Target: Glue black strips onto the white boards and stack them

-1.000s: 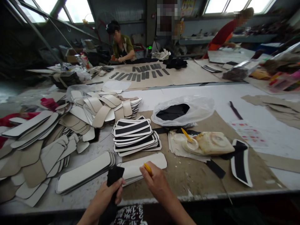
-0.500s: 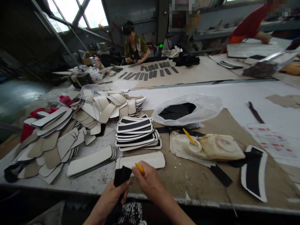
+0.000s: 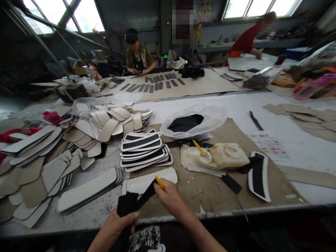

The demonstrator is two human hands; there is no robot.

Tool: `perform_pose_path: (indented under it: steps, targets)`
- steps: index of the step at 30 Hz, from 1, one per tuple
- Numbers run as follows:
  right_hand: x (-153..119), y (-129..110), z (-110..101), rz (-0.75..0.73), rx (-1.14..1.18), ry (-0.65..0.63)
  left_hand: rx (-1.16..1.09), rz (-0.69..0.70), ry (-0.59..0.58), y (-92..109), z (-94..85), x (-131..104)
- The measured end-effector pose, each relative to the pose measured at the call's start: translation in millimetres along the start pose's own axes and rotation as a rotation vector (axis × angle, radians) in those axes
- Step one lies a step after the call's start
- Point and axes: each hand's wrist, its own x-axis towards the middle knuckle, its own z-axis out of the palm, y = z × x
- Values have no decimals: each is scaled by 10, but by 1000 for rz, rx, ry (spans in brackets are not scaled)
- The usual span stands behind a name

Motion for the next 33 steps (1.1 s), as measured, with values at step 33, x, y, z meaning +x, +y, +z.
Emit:
perform_pose_path:
  steps: [33]
  targets:
    - [276, 915, -241, 33, -845, 241, 196, -183, 584, -293, -486, 917]
